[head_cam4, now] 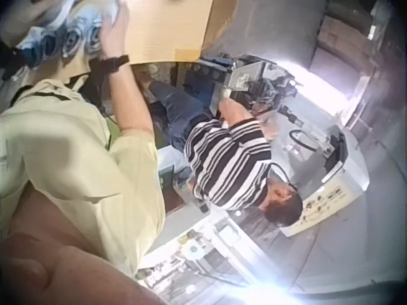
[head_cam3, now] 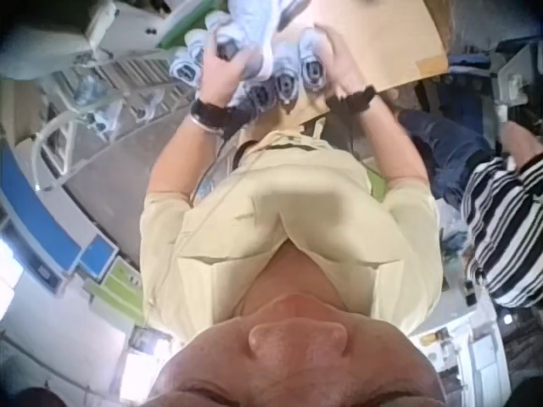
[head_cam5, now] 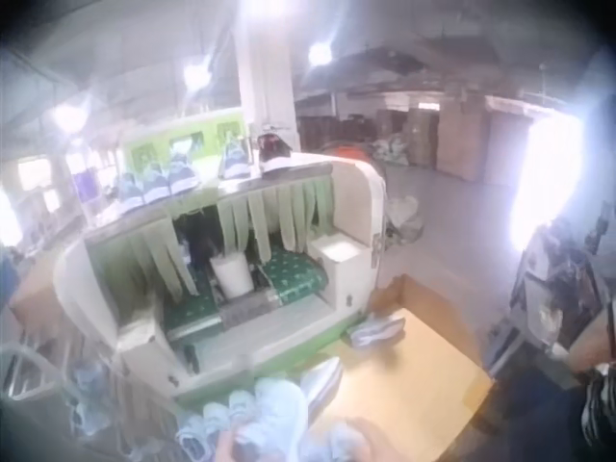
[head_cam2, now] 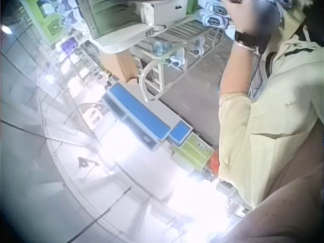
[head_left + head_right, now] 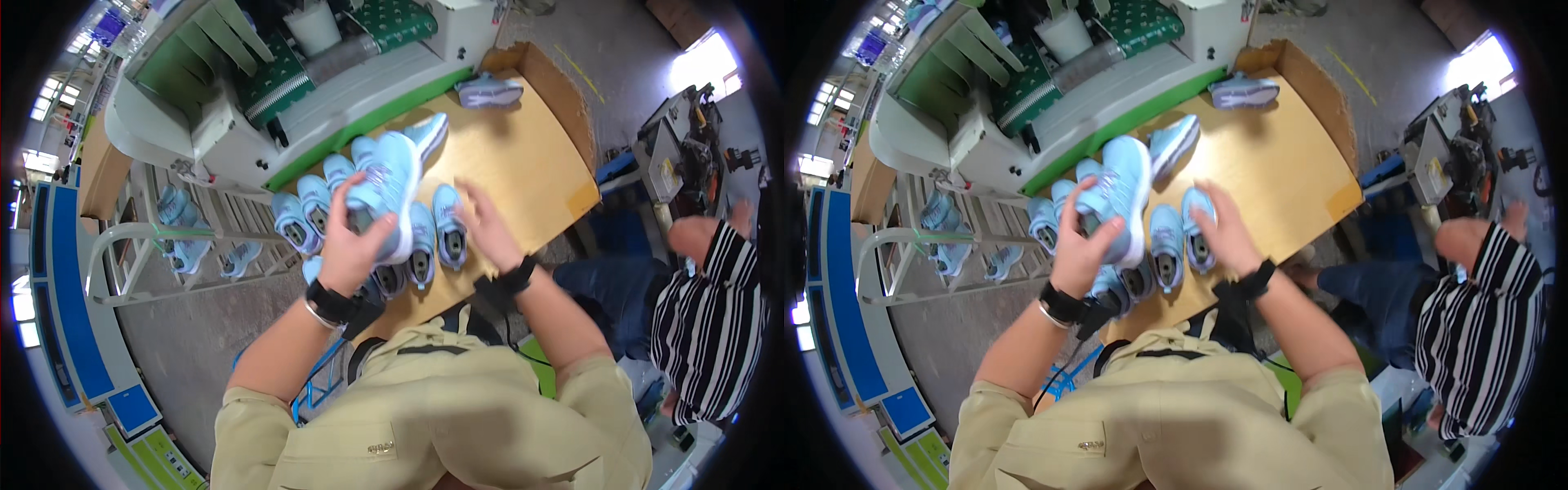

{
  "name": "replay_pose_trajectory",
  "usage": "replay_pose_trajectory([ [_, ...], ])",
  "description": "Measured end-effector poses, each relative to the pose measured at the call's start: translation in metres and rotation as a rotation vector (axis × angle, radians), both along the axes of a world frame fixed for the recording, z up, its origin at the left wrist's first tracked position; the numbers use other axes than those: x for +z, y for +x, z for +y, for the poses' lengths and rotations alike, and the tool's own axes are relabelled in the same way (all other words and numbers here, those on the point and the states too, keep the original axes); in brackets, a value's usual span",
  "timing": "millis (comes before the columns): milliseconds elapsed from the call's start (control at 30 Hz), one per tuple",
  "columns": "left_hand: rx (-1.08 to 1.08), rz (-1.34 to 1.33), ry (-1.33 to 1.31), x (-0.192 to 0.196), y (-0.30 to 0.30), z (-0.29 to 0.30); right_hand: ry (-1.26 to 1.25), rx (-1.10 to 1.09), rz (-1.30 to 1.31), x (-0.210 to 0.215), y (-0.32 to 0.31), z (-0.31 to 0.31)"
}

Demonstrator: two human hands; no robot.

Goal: The person picks up light blue sneakers from a table, inspects them by turning them over and checking the interior, and places them onto a conveyor belt. The person repeats this process for multiple pairs of shoes in a factory setting.

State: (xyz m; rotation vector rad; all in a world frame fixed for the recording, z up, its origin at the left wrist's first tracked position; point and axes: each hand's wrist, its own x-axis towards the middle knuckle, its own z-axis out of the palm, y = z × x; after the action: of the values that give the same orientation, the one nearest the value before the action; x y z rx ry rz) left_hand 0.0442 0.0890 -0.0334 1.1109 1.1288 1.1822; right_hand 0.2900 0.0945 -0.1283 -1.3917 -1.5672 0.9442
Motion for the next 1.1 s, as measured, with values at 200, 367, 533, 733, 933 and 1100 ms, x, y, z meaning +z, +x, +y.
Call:
replay_pose_trajectory([
  [200, 0.467, 0.200, 0.302, 0.013, -0.063, 0.171, -0.079, -0.082, -0.254, -0.072, -0.036, -0.066],
  [367, 0.565, 0.622, 0.419, -0.016, -0.096, 0.250, -0.080, -0.193, 0.074, -0.070, -0.017, -0.045],
  [533, 0.537, 0.661, 0.429, -0.037, -0.075, 0.190, 0.190, -0.119, 0.131, 0.068, -0.020, 0.057],
  [733, 0.067, 0.805, 0.185, -0.083, -0.068, 0.063, 0.657, -0.131, -0.051, 0.125, -0.087, 0.287],
  [933, -0.554, 1.117, -0.235, -0.117, -0.057, -0.045, 0.599, -0.070, -0.262, 0.081, -0.089, 0.331],
  [1100, -0.590, 1.154, -0.190, -0.136, -0.061, -0.050, 0.325, -0.237, -0.521, 0.024, 0.006, 0.240],
])
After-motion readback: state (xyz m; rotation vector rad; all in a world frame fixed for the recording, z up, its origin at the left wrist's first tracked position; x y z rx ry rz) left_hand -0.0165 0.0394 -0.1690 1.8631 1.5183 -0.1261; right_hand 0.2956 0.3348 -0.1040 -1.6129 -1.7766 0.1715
